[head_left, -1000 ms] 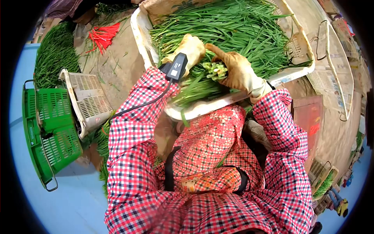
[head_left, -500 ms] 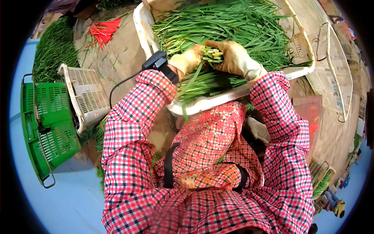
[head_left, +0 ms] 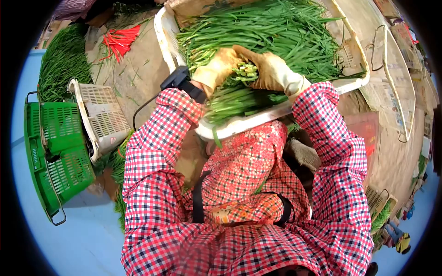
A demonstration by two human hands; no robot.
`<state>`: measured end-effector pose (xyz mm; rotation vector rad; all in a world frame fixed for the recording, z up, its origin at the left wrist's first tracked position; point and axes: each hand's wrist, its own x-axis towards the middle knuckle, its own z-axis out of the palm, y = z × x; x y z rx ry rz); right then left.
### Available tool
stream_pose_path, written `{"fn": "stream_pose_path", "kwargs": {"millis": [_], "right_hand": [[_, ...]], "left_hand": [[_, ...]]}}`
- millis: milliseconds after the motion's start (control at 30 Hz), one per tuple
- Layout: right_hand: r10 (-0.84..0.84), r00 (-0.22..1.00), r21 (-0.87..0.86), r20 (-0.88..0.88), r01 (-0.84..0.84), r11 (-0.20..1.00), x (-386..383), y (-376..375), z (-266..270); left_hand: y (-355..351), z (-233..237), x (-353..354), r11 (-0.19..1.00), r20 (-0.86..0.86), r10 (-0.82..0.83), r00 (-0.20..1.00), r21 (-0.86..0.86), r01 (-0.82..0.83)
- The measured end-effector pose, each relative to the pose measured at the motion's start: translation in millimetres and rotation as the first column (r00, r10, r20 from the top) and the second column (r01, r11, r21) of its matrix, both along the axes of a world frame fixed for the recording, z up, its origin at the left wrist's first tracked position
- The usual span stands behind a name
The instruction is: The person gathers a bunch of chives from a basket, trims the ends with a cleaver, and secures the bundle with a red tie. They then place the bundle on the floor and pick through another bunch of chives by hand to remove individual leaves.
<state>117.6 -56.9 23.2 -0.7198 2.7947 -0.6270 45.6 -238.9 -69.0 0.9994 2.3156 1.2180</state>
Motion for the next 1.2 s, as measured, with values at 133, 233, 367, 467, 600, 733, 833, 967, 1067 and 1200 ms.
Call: {"fn": "stream_pose_path", "kwargs": {"millis": [133, 233, 367, 467, 600, 733, 833, 967, 1067, 1200], "right_hand": [[-0.043, 0.999, 0.014, -0.008, 0.043, 0.999, 4, 2, -8], [-0.057, 0.998, -0.114, -0.010, 0.056, 0.992, 2, 3, -18], [-0.057, 0.997, -0.239, 0.045, 0.066, 0.969, 5, 6, -14], [-0.101, 0.993, -0.225, 0.052, 0.111, 0.968, 9, 7, 0], [-0.107, 0.994, -0.254, -0.002, 0.103, 0.962, 10, 12, 4], [-0.123, 0.992, -0.392, 0.024, 0.123, 0.912, 18, 20, 6], [-0.155, 0.984, -0.508, 0.088, 0.178, 0.843, 14, 27, 3], [-0.178, 0.981, -0.400, -0.080, 0.132, 0.907, 19, 24, 18], [-0.180, 0.976, -0.590, 0.120, 0.216, 0.778, 28, 24, 31], [-0.240, 0.965, -0.696, 0.105, 0.244, 0.675, 38, 34, 68]], "left_hand": [[-2, 86, 23, 0.980, -0.121, 0.135, 0.984, -0.129, -0.150], [-1, 85, 13, 0.986, -0.137, 0.047, 0.989, -0.154, -0.068], [-29, 86, 11, 0.952, 0.413, 0.126, 0.902, 0.204, -0.227], [-49, 103, 38, 0.854, 0.230, 0.441, 0.868, 0.192, -0.484], [-36, 56, 66, 0.995, -0.070, 0.098, 0.993, -0.004, -0.098], [-26, 59, 64, 0.975, -0.042, -0.109, 0.993, -0.198, 0.098], [-18, 99, 77, 0.947, 0.066, -0.126, 0.990, -0.288, 0.140], [19, 14, 99, 0.695, -0.015, -0.191, 0.981, -0.708, 0.125], [27, -28, 105, 0.703, -0.173, -0.110, 0.979, -0.709, -0.046], [26, -50, 113, 0.741, -0.357, -0.042, 0.933, -0.637, -0.210]]}}
